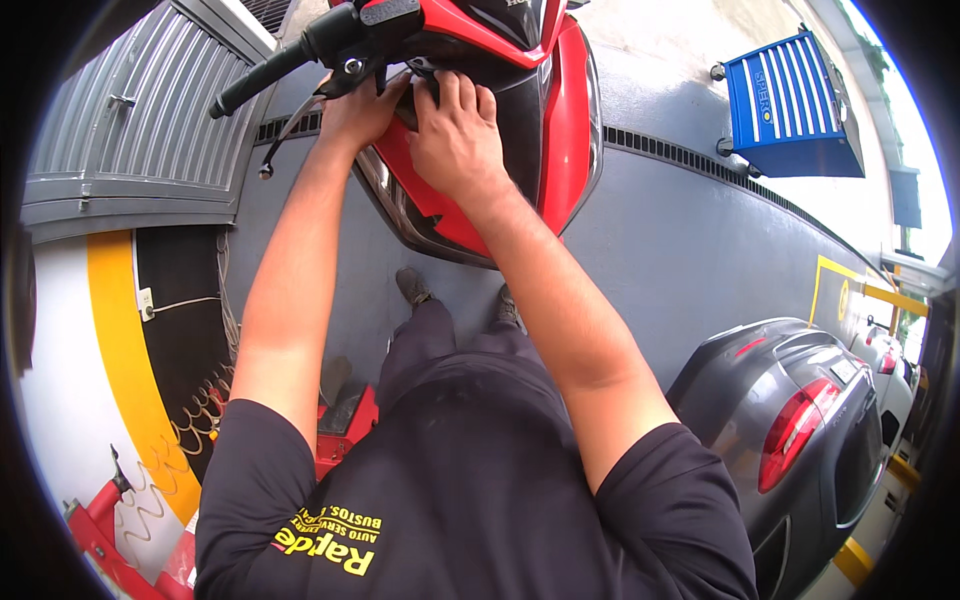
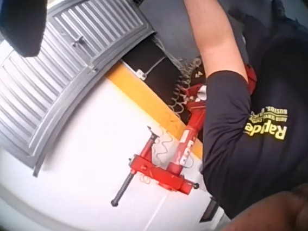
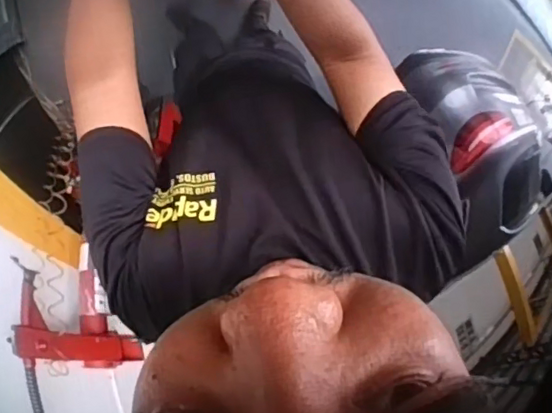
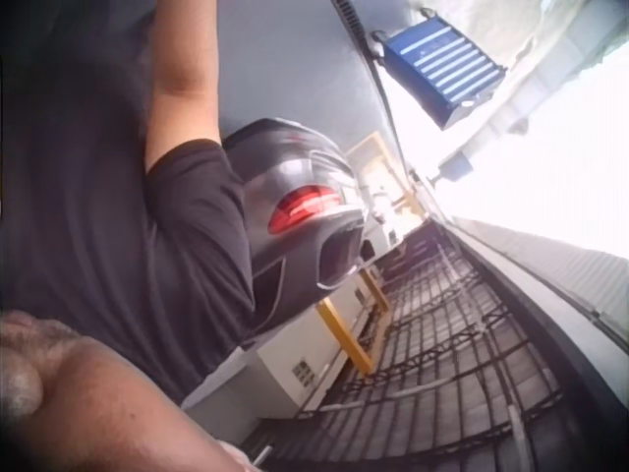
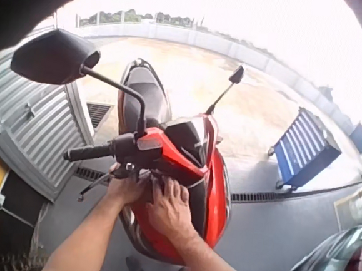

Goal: The person uses a screwdriver to remove a screw from the front of a red motorcycle and then pulls the plastic panel off by hand.

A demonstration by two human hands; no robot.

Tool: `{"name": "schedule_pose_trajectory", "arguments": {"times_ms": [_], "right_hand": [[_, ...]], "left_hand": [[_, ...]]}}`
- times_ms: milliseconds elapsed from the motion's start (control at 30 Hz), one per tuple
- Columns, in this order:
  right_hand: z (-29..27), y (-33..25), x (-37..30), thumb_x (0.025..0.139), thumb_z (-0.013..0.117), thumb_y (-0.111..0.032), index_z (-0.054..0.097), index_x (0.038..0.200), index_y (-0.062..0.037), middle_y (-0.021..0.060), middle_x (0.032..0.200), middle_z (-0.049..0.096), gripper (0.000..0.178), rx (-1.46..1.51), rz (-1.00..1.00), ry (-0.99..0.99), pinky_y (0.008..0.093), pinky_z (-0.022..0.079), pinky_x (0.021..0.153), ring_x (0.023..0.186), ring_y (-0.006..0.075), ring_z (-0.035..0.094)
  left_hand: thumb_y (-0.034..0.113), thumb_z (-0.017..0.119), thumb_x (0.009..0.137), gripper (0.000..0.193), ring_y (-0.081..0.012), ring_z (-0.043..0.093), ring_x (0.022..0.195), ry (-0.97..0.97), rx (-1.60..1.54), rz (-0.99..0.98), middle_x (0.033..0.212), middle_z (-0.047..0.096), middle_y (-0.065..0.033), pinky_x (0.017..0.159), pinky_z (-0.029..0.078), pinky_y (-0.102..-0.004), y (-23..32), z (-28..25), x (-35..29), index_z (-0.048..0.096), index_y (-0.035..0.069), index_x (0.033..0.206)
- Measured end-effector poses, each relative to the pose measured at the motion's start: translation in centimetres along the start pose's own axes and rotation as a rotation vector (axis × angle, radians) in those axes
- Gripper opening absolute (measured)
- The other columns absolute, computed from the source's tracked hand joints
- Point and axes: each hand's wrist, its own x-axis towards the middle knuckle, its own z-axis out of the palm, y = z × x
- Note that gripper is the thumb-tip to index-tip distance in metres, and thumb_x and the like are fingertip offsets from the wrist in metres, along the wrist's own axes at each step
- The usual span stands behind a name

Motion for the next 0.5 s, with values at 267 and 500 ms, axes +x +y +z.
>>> {"name": "schedule_pose_trajectory", "arguments": {"times_ms": [267,500], "right_hand": [[-2.1,2.1,-8.1,0.071,0.088,-0.043,0.022,0.154,0.0002,0.0211,0.143,0.033,0.115,0.125,0.714,-0.211,0.0533,0.038,0.108,0.133,0.0386,0.035],[-1.2,2.5,-8.0,0.06,0.097,-0.033,0.026,0.153,-0.0009,0.0184,0.136,0.036,0.122,0.222,0.903,-0.165,0.0515,0.04,0.107,0.129,0.0365,0.038]], "left_hand": [[0.058,0.054,0.092,0.06,-0.0283,0.056,0.128,-0.042,0.057,-0.129,0.131,0.064,-0.0123,0.112,0.028,-0.0495,1.8,-0.5,0.2,0.059,0.017,0.137],[0.052,0.048,0.097,0.058,-0.0372,0.054,0.13,-0.004,0.119,-0.212,0.138,0.059,-0.0188,0.11,0.037,-0.0526,3.0,-0.6,0.4,0.059,0.011,0.136]]}}
